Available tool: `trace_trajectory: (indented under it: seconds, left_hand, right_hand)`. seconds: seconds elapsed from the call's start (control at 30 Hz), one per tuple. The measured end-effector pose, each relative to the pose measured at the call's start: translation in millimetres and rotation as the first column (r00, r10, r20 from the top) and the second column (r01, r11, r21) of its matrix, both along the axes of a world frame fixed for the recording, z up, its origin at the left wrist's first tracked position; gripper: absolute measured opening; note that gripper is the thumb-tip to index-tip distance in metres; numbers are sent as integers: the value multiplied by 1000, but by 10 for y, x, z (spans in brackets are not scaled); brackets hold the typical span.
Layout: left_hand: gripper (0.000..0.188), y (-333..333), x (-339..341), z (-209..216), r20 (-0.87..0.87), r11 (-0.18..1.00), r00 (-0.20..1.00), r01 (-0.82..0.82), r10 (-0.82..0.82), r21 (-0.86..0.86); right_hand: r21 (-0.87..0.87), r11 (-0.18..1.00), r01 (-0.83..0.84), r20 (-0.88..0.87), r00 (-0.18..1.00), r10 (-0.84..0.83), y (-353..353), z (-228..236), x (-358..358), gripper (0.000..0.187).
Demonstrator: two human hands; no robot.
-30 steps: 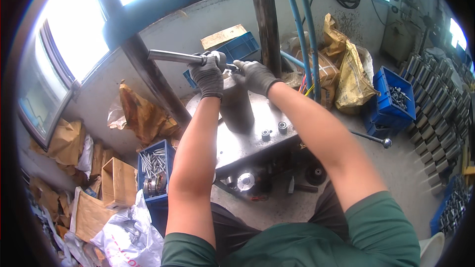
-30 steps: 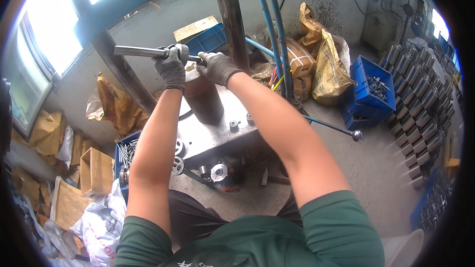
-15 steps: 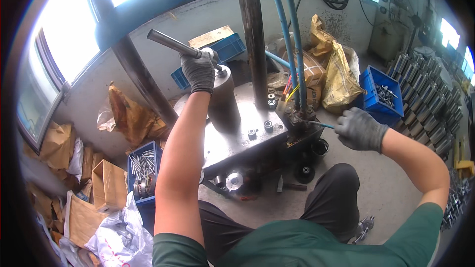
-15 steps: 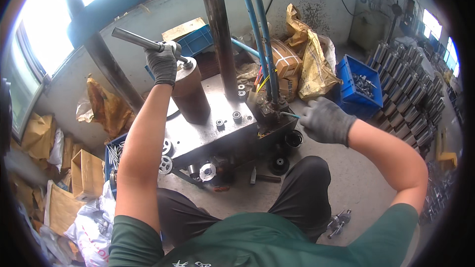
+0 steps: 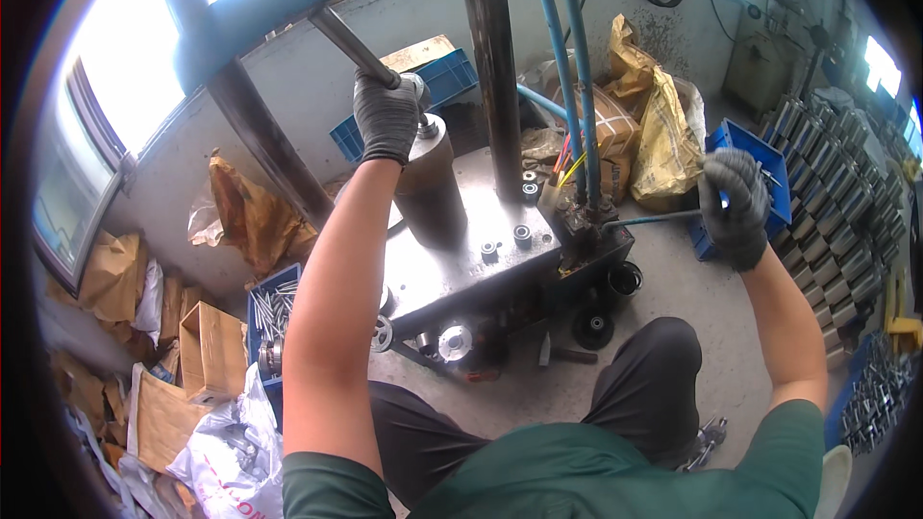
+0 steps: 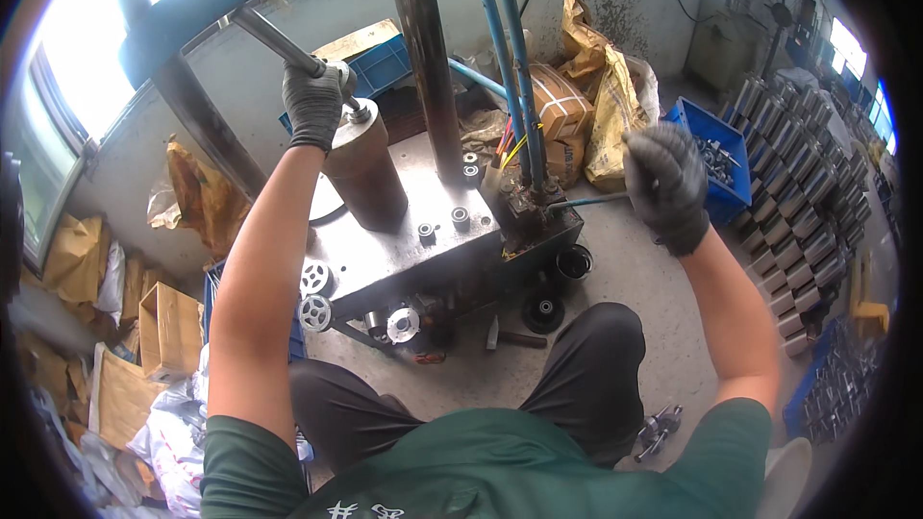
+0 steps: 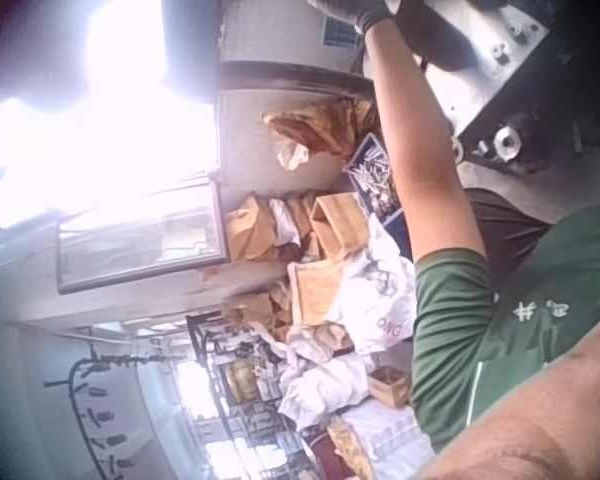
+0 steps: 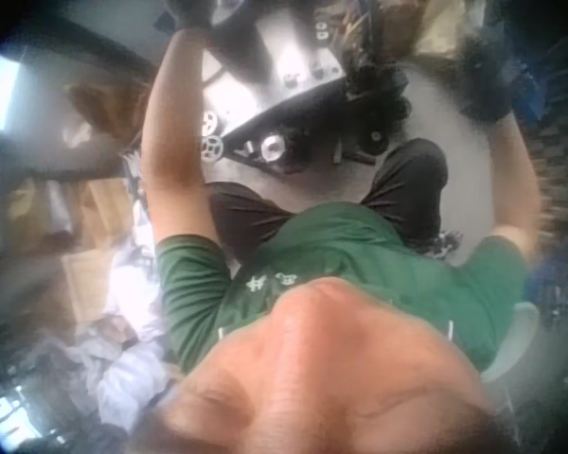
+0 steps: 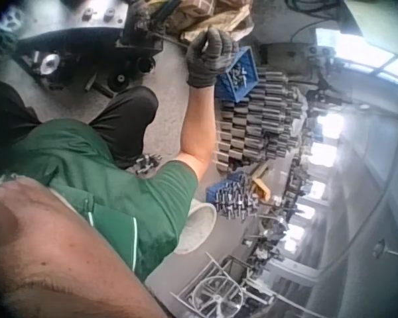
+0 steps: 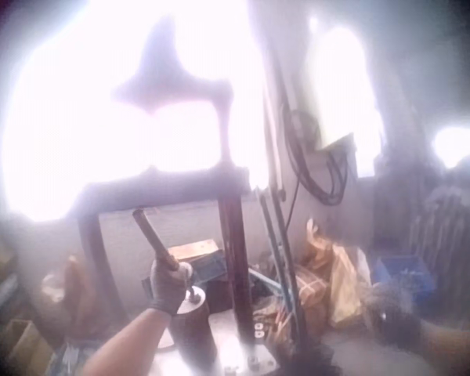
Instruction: Operating an industrial press to assemble or mold metal components.
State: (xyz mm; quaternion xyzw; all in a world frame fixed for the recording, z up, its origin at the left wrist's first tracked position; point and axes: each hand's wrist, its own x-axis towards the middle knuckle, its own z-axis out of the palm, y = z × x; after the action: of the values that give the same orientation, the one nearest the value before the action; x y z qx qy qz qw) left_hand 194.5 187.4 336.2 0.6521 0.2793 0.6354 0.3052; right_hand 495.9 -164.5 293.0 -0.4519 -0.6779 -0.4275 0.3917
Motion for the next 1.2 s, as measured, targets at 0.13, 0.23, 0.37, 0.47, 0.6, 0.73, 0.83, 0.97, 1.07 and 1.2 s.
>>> trace_trajectory:
  seconds: [0.13,0.23,0.37,0.47,0.6,0.73,0.83,0.97,1.07,1.2]
  left_hand:
    - [26,-20,-121,81,-91,993,989,-117,114,-33]
    - [29,103,-75,14,-72,992,991,-118,115,-42]
    - [28,568,-83,-90,-145,983,974,-160,173,95]
    - [28,690,-128,-94,-135,991,985,-95,107,89]
    - [27,415,-17,35,-125,999,991,-41,38,-18]
    - [20,326,-7,197,-224,992,967,-129,123,-14]
    - [20,507,56,258,-306,992,950,-98,67,-86]
    - [25,416,111,364,-475,982,867,-185,148,-32]
    - [27,517,169,380,-446,987,894,-114,52,-114]
    - [34,824,43,287,-443,989,895,-109,54,-100]
  right_hand:
    - [116,993,38,-48,998,-32,683,231,131,25]
    - [103,993,60,-147,988,-45,1133,375,224,20]
    - [45,995,92,-211,974,-81,1430,375,426,17]
    - [-54,994,95,-265,958,-106,1343,285,433,16]
    - [-141,979,147,-297,937,-183,1213,278,516,15]
    - [-162,976,148,-272,944,-188,1235,296,525,20]
    - [-156,979,132,-266,949,-170,1220,315,496,25]
    - [-311,940,139,-377,890,-257,1074,330,310,29]
    - [-343,934,98,-365,903,-229,835,330,177,41]
    - [-394,914,94,-250,946,-205,432,190,9,66]
